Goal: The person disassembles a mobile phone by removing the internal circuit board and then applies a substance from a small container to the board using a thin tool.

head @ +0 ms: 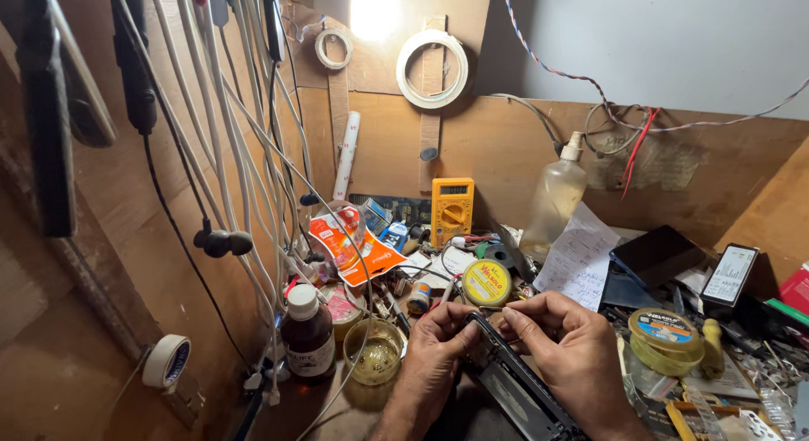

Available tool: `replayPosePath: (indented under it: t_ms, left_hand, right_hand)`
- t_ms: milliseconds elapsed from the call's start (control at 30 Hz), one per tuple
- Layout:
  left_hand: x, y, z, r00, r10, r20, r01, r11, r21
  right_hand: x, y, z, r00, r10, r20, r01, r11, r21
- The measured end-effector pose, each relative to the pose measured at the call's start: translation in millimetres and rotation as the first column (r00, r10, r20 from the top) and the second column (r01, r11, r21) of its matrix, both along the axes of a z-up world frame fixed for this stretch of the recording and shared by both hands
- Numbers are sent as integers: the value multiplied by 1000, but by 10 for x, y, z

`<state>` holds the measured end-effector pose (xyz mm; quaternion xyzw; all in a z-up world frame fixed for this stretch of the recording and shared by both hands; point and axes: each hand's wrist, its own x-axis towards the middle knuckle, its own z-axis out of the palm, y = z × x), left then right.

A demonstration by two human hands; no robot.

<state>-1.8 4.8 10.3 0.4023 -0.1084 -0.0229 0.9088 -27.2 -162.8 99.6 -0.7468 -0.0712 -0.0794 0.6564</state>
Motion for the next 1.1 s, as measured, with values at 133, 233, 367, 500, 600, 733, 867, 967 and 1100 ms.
replayPosePath:
  t_ms: [133, 233, 367, 500, 600, 733, 867, 967, 1100]
  left_hand:
    - [-3, 3, 7, 1000, -3, 14, 3, 1000, 17]
    - [-5, 0, 1, 1000, -3, 29, 2, 1000, 20]
    - [0, -7, -7, 1000, 16, 8, -17, 999, 38]
    - [20, -13, -19, 1000, 13, -3, -13, 999, 41]
    - [13, -21, -24, 999, 40, -9, -39, 995, 89]
    - [-8, -38, -19, 999, 50, -10, -49, 996, 77]
    - [-25, -56, 10, 998, 68, -9, -67, 994, 82]
    - [-42, -65, 16, 997, 77, -25, -74, 994, 81]
    - [-41, -71, 27, 994, 99, -53, -90, 984, 154]
  right_hand:
    - [-53, 52, 31, 994, -55, 93, 65, 991, -113]
    - [-85, 85, 51, 986, -100, 131, 124, 973, -197]
    - [-101, 133, 62, 972, -92, 216, 150, 951, -271]
    - [-63, 126, 60, 940, -36, 339, 168, 914, -369]
    - [-26, 122, 35, 953, -20, 301, 122, 938, -323]
    - [20, 91, -16, 973, -14, 230, 77, 960, -269]
    - [68, 60, -58, 973, 4, 230, 67, 951, -302]
    - [97, 51, -95, 977, 17, 214, 49, 954, -297]
    - [126, -18, -112, 985, 47, 166, -1, 964, -265]
